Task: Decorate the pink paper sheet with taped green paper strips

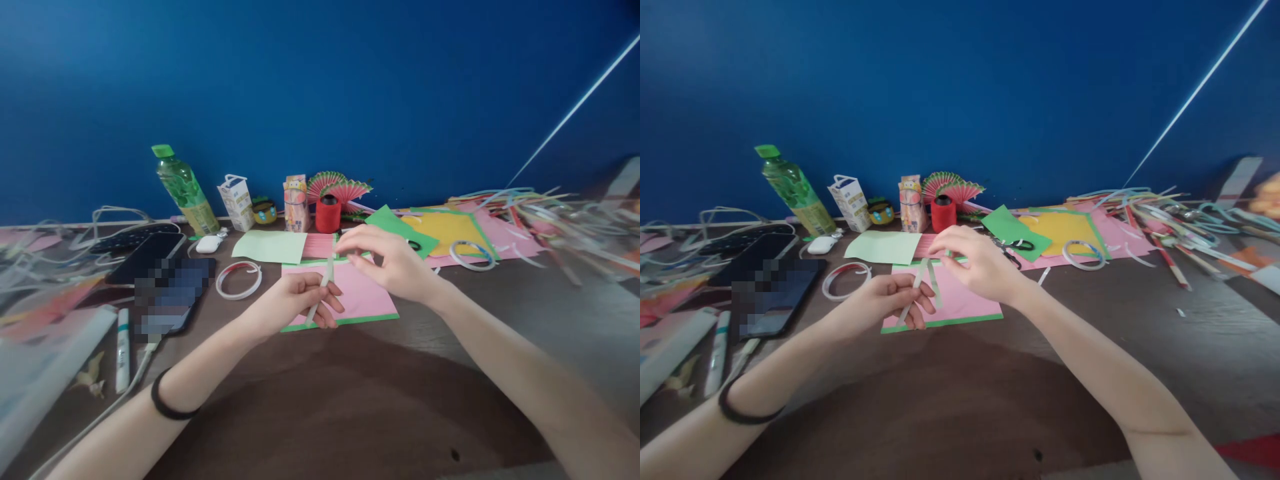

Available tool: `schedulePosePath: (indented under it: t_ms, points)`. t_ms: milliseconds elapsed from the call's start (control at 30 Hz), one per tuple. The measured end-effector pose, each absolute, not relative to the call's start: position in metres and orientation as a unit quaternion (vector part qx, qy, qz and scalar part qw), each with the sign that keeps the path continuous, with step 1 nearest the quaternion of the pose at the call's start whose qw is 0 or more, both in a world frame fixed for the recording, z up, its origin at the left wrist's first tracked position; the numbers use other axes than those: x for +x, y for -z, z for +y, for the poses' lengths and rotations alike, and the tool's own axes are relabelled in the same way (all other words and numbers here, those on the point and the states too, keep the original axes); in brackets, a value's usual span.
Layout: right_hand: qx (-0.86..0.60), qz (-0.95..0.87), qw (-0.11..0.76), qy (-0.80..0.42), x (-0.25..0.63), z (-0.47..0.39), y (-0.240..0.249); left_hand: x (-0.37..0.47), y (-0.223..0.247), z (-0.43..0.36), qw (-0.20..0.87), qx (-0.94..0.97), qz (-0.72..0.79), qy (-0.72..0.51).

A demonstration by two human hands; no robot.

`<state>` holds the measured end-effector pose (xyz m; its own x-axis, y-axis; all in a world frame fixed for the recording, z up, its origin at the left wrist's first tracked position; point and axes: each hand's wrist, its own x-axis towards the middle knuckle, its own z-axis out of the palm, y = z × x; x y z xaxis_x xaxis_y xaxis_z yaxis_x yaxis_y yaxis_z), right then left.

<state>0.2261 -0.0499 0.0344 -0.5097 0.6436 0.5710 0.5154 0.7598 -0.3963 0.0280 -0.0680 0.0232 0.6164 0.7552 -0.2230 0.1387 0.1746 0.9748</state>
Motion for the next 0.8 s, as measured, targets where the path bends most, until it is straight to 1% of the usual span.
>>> schedulePosePath:
  t_ms: [67, 167, 267, 400, 500, 633, 800]
  points:
    - [-0.295, -0.889, 0.335, -0.097, 0.222, -0.058, -0.038, 0.027, -0.026, -0.069, 0.633, 0.642, 0.375, -0.216]
    - [-0.299, -0.901, 0.299, -0.099, 0.219, -0.064, -0.042, 0.024, -0.027, -0.071, 0.571, 0.697, 0.382, -0.206]
    - [-0.302, -0.896, 0.301, -0.123, 0.219, -0.066, -0.044, 0.022, -0.029, -0.071, 0.541, 0.713, 0.387, -0.221]
    - [-0.320, -0.875, 0.310, -0.190, 0.220, -0.070, -0.046, 0.020, -0.033, -0.073, 0.508, 0.730, 0.388, -0.242]
    - [-0.354, -0.852, 0.295, -0.247, 0.219, -0.076, -0.048, 0.021, -0.038, -0.076, 0.471, 0.755, 0.388, -0.239]
    - [-0.355, -0.838, 0.278, -0.307, 0.216, -0.083, -0.051, 0.021, -0.041, -0.079, 0.429, 0.784, 0.390, -0.223]
    - [-0.345, -0.828, 0.283, -0.338, 0.216, -0.085, -0.054, 0.021, -0.040, -0.078, 0.421, 0.796, 0.374, -0.223]
